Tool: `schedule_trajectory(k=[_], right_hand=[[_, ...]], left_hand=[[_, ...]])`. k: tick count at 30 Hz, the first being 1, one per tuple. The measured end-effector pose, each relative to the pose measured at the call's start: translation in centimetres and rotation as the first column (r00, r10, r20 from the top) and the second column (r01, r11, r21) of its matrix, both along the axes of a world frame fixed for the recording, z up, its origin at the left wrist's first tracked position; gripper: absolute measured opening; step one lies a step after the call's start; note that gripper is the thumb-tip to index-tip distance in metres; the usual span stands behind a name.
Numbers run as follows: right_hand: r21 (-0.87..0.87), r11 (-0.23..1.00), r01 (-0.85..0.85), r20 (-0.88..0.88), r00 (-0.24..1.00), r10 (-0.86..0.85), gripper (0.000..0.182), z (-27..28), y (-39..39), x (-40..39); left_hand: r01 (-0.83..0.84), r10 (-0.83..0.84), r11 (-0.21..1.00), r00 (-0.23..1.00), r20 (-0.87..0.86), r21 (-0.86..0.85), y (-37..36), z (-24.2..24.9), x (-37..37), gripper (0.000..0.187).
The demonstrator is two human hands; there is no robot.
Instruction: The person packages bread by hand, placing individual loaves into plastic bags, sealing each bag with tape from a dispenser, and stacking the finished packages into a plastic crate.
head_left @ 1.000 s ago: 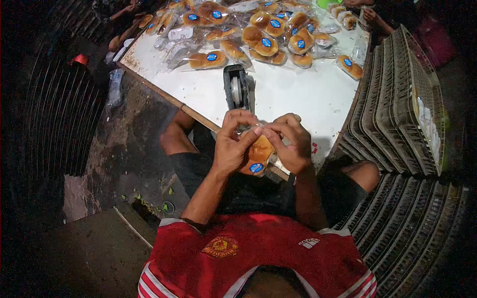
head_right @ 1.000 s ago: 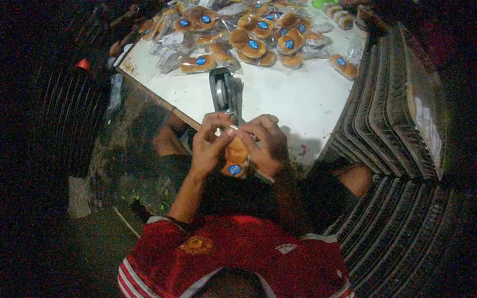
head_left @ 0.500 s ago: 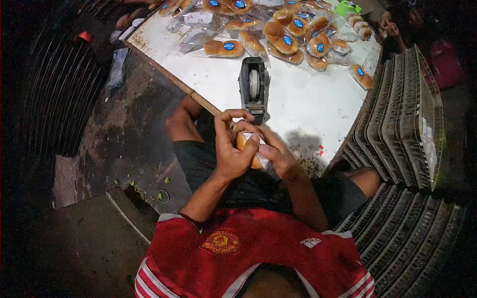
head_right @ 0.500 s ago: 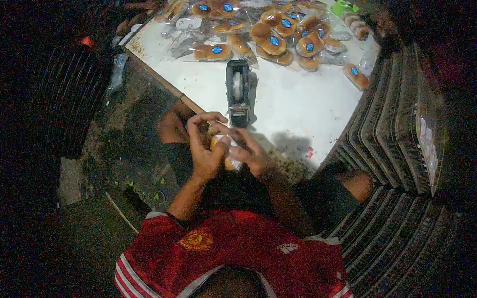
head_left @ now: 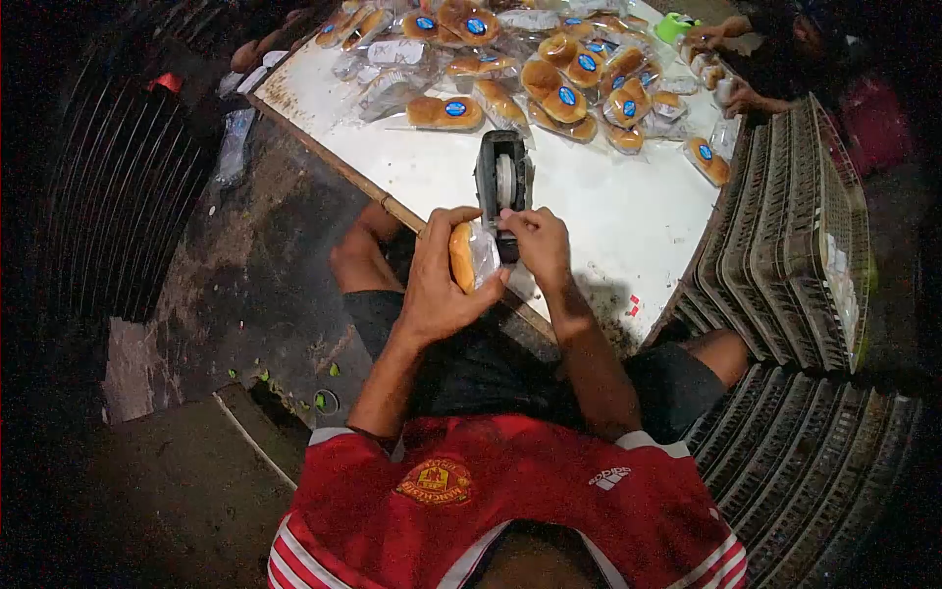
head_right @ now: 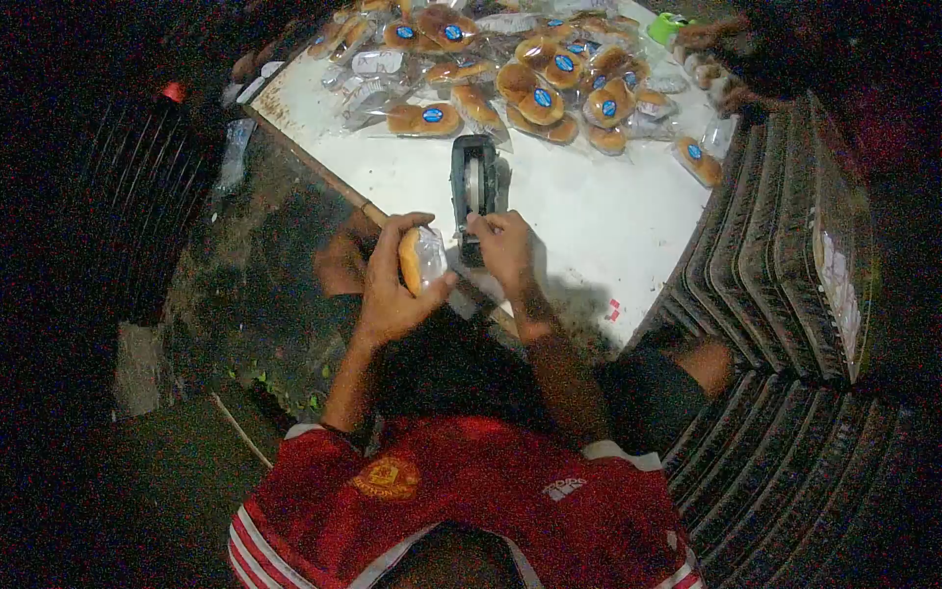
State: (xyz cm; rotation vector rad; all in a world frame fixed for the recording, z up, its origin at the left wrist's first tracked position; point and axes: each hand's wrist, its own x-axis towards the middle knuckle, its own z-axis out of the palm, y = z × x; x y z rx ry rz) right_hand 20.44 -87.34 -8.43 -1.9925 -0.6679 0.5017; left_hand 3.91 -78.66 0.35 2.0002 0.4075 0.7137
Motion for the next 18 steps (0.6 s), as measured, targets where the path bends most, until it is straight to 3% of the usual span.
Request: schedule_trajectory(k=[3,4,7,8,11,14,17,18], right_hand=[[0.269,0.962,-0.049,0.043,0.998,0.039,0.024,2.2,-2.3,-2.4],[0.127,0.979,-0.162,0.138,0.980,0.144,0.023,2.2,-3.3,-2.3],[-0.137,0.989,-0.059,-0.007,0.998,0.059,0.024,-2.6,-5.3,-0.8],[-0.249,0.961,-0.117,0.093,0.985,0.144,0.029,-3.4,-6.6,0.3],[0.004,0.931,-0.364,-0.105,0.926,0.362,0.032,1.9,-7.8,1.8],[0.301,0.770,-0.563,-0.087,0.788,0.610,0.025,10.0,-7.9,0.9],[0.167,0.733,-0.660,-0.014,0.741,0.671,0.030,11.7,-7.5,1.0],[0.062,0.753,-0.655,0.044,0.755,0.654,0.036,10.3,-7.5,1.5]], left_hand=[[-0.032,0.032,0.999,0.998,-0.051,-0.002,0.4,-0.4,-0.1,0.063],[-0.044,0.043,0.999,0.997,-0.067,-0.016,0.3,-0.5,-0.2,0.063],[-0.042,0.039,0.999,0.985,-0.167,-0.017,0.3,0.0,0.0,0.062],[-0.011,0.016,1.000,0.984,-0.177,0.029,0.3,0.4,0.2,0.063],[0.068,-0.033,0.989,0.968,-0.249,0.133,-0.1,1.1,0.3,0.064],[0.160,-0.096,0.973,0.937,-0.337,0.166,-0.7,1.4,1.2,0.065],[0.195,-0.150,0.972,0.945,-0.291,0.131,-2.2,2.3,1.8,0.065],[0.213,-0.199,0.977,0.943,-0.265,0.025,-2.5,2.1,1.7,0.064]])
